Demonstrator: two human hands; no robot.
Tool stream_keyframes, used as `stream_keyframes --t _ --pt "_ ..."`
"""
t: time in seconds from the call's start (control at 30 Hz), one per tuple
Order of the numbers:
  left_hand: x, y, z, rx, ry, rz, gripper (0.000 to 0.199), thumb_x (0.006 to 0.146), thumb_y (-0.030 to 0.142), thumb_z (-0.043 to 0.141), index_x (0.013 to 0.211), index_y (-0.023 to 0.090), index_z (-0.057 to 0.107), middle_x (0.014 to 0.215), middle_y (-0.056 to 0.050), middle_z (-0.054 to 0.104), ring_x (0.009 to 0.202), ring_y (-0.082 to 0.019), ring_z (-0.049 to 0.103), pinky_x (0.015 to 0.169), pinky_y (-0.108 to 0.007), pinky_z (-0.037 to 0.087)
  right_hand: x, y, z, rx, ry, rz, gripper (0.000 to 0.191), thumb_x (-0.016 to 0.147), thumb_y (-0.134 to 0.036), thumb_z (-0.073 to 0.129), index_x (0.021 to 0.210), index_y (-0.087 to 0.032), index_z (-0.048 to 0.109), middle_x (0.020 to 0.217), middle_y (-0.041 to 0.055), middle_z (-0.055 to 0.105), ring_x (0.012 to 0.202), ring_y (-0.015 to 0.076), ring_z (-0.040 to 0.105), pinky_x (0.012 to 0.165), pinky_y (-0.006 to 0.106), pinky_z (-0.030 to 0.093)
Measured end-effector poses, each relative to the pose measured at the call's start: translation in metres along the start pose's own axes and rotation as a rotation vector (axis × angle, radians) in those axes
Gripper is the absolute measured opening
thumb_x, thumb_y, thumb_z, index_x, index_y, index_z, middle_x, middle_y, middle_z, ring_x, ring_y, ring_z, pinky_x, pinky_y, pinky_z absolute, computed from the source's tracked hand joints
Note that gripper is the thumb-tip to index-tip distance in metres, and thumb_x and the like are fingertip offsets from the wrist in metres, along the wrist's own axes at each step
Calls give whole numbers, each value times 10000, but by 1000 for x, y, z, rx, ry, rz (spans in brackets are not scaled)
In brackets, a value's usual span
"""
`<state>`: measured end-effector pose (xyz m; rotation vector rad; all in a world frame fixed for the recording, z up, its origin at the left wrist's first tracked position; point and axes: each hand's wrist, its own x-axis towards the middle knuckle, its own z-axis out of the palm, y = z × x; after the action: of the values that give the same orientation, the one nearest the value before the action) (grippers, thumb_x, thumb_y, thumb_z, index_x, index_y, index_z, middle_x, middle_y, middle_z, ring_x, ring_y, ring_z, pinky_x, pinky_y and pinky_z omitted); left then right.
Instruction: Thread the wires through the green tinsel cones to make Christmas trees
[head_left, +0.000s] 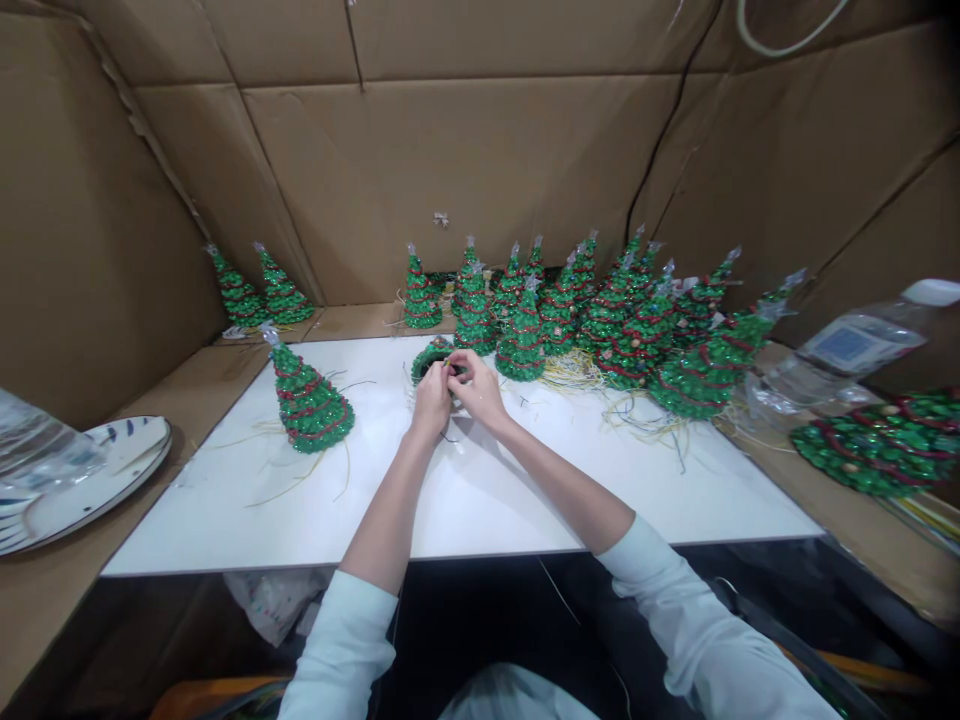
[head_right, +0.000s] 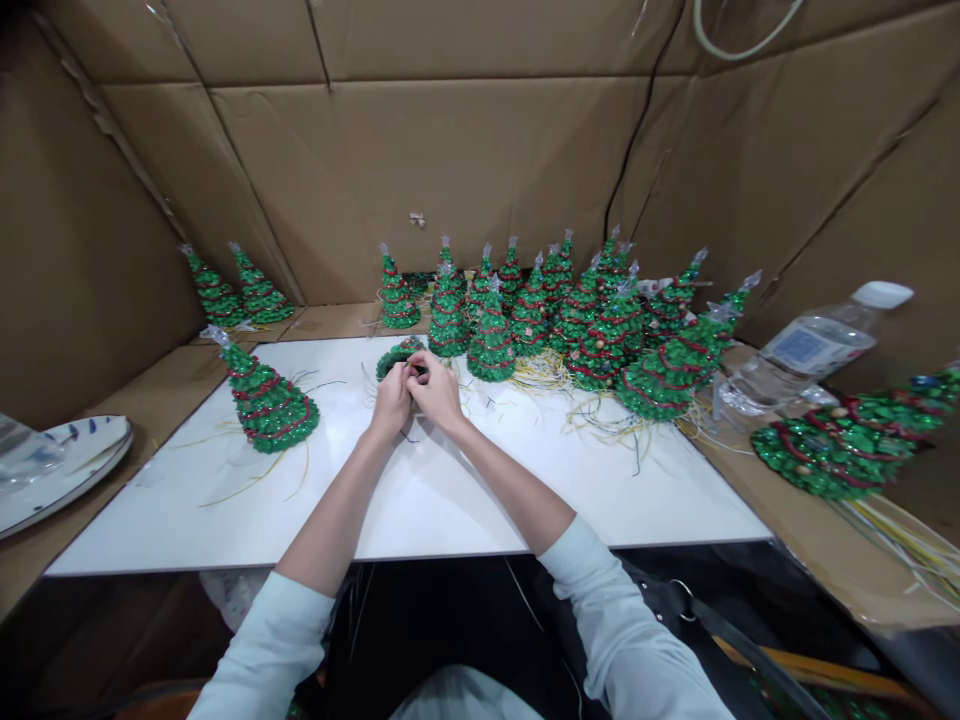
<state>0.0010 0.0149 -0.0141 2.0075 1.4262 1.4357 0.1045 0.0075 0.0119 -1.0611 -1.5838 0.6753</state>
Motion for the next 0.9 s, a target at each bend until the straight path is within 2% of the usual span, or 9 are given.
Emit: stream_keyframes --t 0.13,0.33,0.57,0.9 --pt "0 0 1 -2 4 -17 266 899 289 278 805 182 502 815 -79 592 754 -180 553 690 -297 414 0 1 1 23 30 -2 342 673 -143 528 1004 -228 501 967 14 652 759 125 635 698 246 509" --pt "1 0 1 -6 24 -31 264 902 300 284 786 190 494 757 -57 577 724 -174 540 683 -294 409 -2 2 2 3 30 -13 249 682 -147 513 919 -225 515 948 9 652 802 131 637 703 247 514" --pt "1 0 1 -17 29 -54 263 903 312 292 773 189 485 747 -49 565 699 -168 530 664 -286 398 -3 1 1 -9 25 -26 288 675 -132 505 946 -230 524 975 10 648 910 156 628 737 260 514" --pt "1 1 0 -41 32 -84 245 903 313 296 765 197 463 735 -32 560 685 -155 525 670 -271 388 -3 0 0 16 6 -16 277 673 -112 493 925 -215 547 963 5 654 838 136 645 776 264 505"
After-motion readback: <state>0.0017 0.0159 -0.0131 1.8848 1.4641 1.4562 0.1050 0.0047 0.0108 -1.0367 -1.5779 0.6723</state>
